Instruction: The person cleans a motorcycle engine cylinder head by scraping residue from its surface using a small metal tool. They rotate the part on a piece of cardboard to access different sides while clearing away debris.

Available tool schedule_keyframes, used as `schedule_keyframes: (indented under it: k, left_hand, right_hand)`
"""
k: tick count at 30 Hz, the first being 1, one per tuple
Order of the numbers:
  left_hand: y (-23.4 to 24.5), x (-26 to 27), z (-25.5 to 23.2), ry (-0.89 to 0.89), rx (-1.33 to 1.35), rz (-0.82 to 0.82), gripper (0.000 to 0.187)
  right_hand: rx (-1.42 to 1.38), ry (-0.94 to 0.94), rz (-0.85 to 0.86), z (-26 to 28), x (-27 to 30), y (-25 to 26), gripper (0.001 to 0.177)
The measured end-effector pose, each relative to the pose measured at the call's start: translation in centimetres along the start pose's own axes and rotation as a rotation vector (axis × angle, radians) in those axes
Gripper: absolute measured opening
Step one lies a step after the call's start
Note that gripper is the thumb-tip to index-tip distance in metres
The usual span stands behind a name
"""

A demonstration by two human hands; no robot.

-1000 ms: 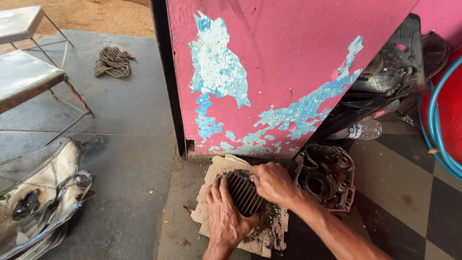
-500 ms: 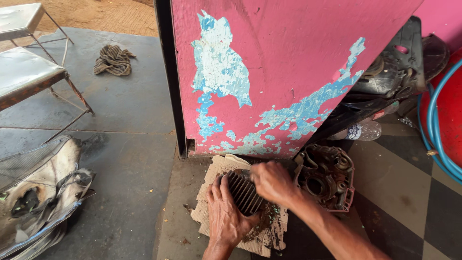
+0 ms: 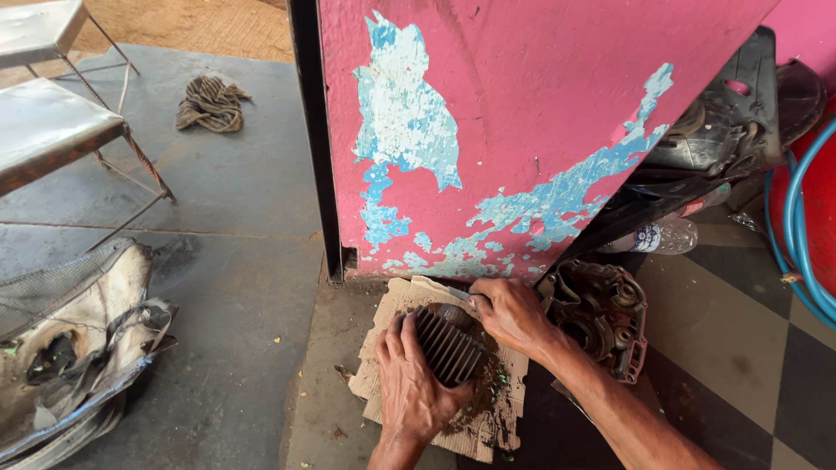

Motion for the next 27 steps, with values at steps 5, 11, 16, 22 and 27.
schedule_keyframes:
  k: [5, 11, 16, 22, 27]
  left_hand:
    - [0.0, -0.1, -0.5, -0.003, 0.025, -0.007, 0.125]
    - [-0.1, -0.2, -0.5, -0.004, 0.015, 0.004, 0.126]
    - [0.1, -0.1, -0.4, 0.017, 0.020, 0.012, 0.127]
    - [0.1, -0.2, -0.3, -0.010, 0.025, -0.002, 0.126]
    - [-0.1, -0.2, -0.2, -0.011, 0.014, -0.002, 0.125]
  right_hand:
    - [0.003, 0.081, 0.015, 1.0, 0.5, 0.2, 0.018]
    - [0.099, 0.007, 0.085, 2.2, 0.8, 0.3, 0.015]
    - [0.052, 0.035, 0.107, 2.1, 1.0, -1.0, 0.016]
    - [0.074, 0.059, -0.010, 0.4, 0.6, -0.5, 0.015]
    - [-0.022, -0.070, 0.086, 1.1, 1.3, 0.2, 0.019]
Point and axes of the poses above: each hand's wrist, its own x-axis away from the middle knuckle, its own y-axis out of the back of the hand, z = x × y, the point moved 4 cm from there along -x, towards the middle knuckle, and after that the axes turned 12 degrees about x, right-handed, at the moved point
